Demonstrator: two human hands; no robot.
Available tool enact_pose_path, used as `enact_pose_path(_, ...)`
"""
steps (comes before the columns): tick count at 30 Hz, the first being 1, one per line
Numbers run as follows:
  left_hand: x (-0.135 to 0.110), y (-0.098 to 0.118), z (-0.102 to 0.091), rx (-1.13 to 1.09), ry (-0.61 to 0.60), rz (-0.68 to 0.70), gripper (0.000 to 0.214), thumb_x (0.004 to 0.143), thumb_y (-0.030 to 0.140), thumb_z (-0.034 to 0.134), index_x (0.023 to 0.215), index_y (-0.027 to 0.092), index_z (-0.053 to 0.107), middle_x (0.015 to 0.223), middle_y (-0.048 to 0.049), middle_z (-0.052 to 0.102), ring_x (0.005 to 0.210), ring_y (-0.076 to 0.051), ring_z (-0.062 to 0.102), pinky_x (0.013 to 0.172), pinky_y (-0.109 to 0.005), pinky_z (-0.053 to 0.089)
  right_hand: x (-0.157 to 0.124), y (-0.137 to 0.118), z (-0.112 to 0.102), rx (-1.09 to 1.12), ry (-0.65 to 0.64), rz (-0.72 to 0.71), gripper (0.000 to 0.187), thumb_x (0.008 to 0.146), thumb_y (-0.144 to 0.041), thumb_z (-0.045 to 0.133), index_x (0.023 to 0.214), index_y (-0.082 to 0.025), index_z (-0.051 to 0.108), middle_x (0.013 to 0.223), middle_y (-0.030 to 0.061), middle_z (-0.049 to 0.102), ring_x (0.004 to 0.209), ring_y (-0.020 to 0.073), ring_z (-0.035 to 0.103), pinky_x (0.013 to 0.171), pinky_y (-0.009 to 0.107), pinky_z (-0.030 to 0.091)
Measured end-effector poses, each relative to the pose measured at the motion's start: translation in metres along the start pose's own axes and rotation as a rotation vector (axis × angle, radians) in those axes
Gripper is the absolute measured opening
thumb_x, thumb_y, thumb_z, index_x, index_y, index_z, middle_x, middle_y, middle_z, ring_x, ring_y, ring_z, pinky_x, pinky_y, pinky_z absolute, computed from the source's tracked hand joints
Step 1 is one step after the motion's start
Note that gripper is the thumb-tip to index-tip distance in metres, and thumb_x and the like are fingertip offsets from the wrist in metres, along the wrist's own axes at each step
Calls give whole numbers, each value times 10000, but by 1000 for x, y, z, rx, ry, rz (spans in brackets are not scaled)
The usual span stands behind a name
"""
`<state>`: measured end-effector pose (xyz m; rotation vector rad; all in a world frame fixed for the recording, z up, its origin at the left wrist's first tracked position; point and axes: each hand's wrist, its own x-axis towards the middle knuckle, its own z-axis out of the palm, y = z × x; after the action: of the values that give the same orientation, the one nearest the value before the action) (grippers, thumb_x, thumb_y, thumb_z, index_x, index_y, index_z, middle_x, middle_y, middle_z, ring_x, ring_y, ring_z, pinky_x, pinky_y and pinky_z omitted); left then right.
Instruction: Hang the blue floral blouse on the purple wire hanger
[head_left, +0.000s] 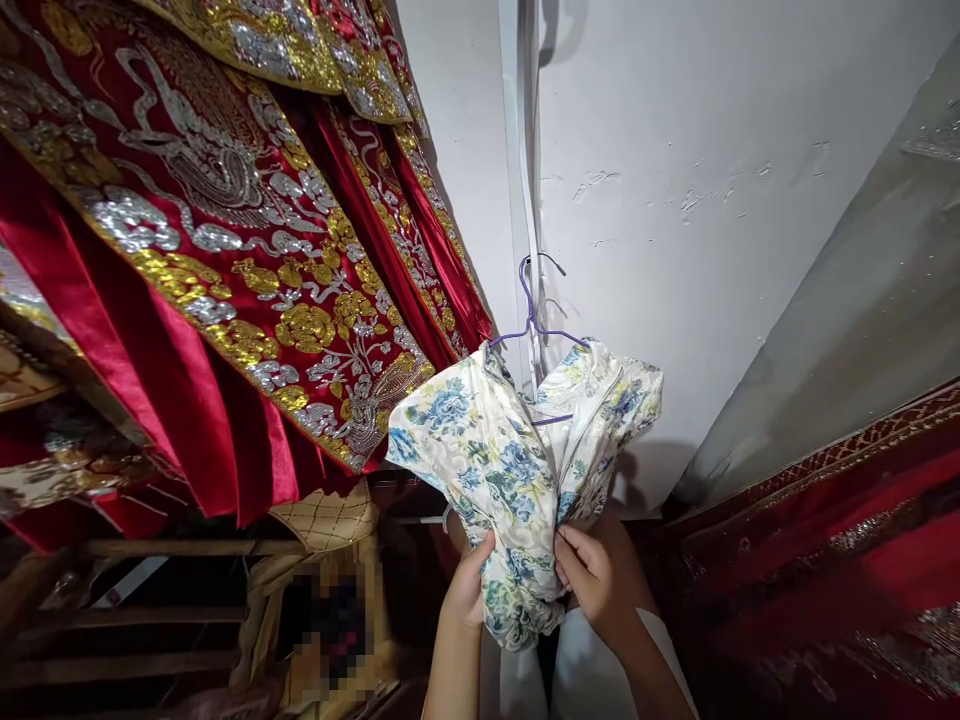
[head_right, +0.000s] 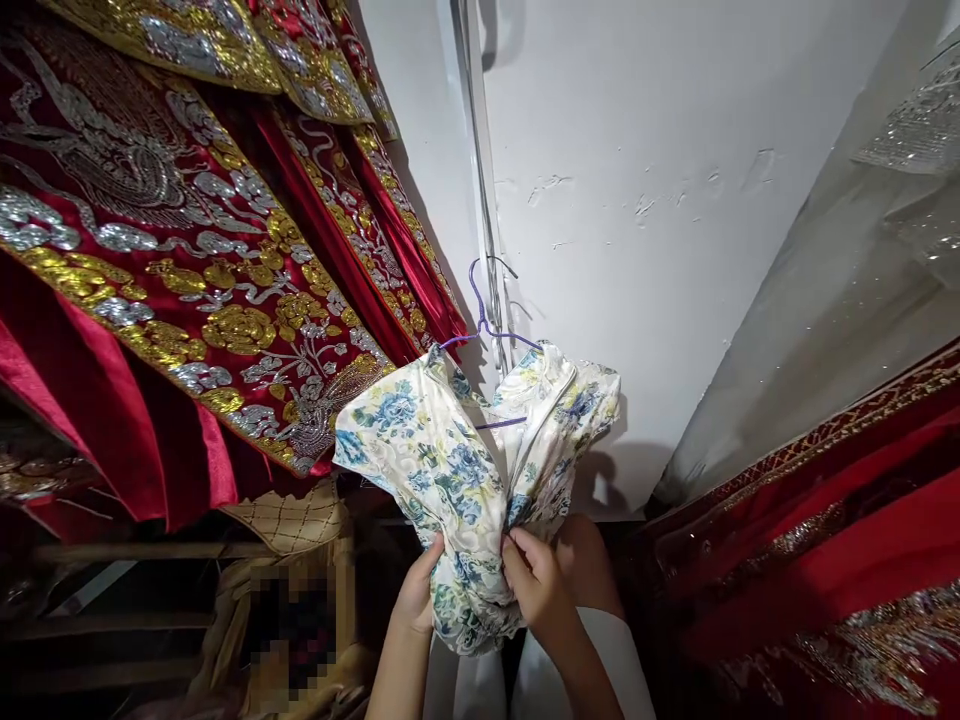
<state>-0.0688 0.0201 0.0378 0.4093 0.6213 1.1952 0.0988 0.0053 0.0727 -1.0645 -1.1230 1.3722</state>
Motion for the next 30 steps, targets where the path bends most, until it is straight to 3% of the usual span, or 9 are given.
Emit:
enact_pose_path(3,6,4,6,82,217,154,453,647,373,924,1035,210,758,1082,-110,781,1082,-322,734,941,-408,575,3,0,-7,91,128,-1,551,811,-671,669,586,-243,405,490,-52,359,485,115,292,484,273,269)
enact_pose_path(7,11,29,-5,172,615,638,409,587,385,895,881,182,694,743,-8,689,661,-154,651,650,-262,512,-3,3,-11,276,314,-8,489,866,-539,606,565,-251,350,471,-56,331,457,107,267,460,272,252)
enact_pose_path(9,9,38,-10,185,773,817,365,642,426,824,866,194,653,653,45,593,581,-105,549,610,-231,454,-7,4,-12,311,297,24,482,854,-529,621,565,-253,352,460,-61,327,446,103,259,447,269,239)
enact_pose_path(11,5,37,-7,220,801,888,293,715,429,758,868,212,634,675,51,575,604,-103,533,630,-228,442,-11,5,-10,308,242,59,481,838,-549,652,574,-248,385,453,-60,348,445,102,267,448,268,232)
enact_pose_path(14,1,15,14,319,661,853,192,780,399,706,795,218,643,660,26,590,603,-140,557,632,-269,454,-15,5,-1,298,207,72,495,854,-599,656,604,-237,429,467,-53,393,460,107,305,469,269,250)
enact_pose_path(17,0,-10,37,421,349,677,128,805,361,660,782,235,662,589,13,591,555,-180,562,615,-310,463,-18,10,11,323,211,49,517,875,-641,632,621,-232,442,473,-54,395,463,107,318,477,266,254)
enact_pose_path(20,-1,-27,47,581,55,497,85,723,235,676,804,232,701,723,-28,666,725,-224,631,719,-330,491,-19,17,18,315,182,44,539,864,-680,631,627,-228,457,463,-57,393,448,101,312,468,261,244)
enact_pose_path(23,-3,-33,45,700,5,447,116,696,184,684,804,221,699,808,-39,665,829,-237,630,782,-324,486,-16,20,16,263,135,45,575,855,-719,619,612,-229,443,430,-67,365,421,92,301,462,258,253)
enact_pose_path(30,-19,-15,47,922,-119,421,215,972,389,573,1000,184,634,928,-61,640,914,-216,602,871,-322,474,-15,-3,12,136,8,113,644,750,-836,623,610,-223,483,403,-53,418,360,87,337,422,255,238)
